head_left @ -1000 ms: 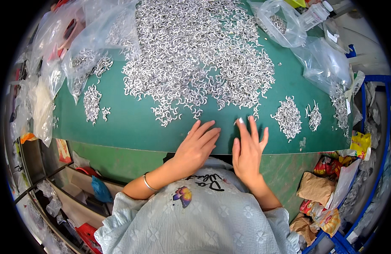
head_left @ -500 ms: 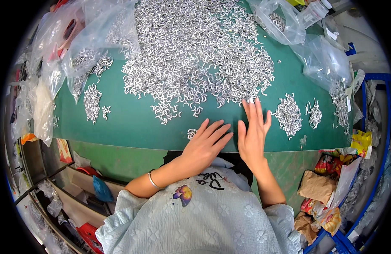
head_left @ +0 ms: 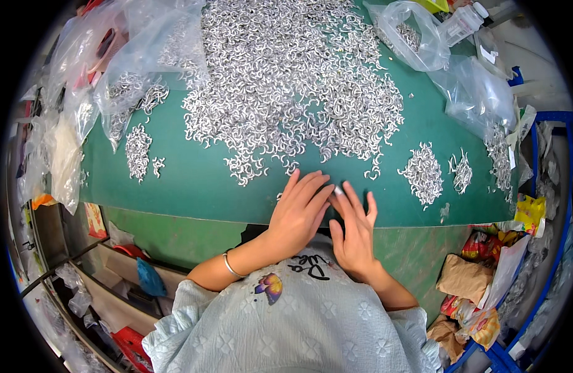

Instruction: The person sorts through a large pile of small silver crescent-shaped metal components by hand on a green tabletop, grouping them into smaller clusters.

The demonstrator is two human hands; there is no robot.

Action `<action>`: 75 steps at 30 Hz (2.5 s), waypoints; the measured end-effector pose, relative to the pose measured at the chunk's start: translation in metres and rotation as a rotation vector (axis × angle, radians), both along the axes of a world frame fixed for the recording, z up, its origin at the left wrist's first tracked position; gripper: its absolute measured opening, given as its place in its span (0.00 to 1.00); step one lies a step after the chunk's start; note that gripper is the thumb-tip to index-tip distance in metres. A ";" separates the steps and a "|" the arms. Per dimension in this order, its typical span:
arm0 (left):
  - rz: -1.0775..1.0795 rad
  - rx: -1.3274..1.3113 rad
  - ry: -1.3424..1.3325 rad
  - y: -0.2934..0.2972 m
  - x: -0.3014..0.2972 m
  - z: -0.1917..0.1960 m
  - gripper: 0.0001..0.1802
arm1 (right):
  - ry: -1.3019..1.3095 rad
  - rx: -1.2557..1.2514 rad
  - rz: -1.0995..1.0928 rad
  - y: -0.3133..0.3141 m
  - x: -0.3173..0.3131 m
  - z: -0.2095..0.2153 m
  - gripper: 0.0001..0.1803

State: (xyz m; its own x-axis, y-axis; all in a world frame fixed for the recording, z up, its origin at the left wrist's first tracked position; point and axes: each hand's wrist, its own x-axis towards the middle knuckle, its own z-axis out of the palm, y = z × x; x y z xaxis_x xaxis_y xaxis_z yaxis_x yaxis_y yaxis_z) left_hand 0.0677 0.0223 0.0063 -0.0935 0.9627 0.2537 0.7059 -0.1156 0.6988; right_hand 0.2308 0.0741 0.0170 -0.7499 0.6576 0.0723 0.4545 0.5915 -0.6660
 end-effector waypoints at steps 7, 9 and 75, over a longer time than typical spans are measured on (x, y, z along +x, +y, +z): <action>-0.130 0.014 0.019 -0.002 0.005 -0.006 0.18 | 0.061 0.194 -0.159 0.048 -0.019 -0.013 0.24; -0.120 0.015 0.027 -0.006 -0.002 -0.006 0.16 | -0.019 0.278 -0.141 0.049 -0.018 -0.014 0.23; 0.081 0.024 0.391 0.037 -0.028 -0.002 0.17 | 0.069 0.227 -0.147 0.050 -0.028 -0.008 0.22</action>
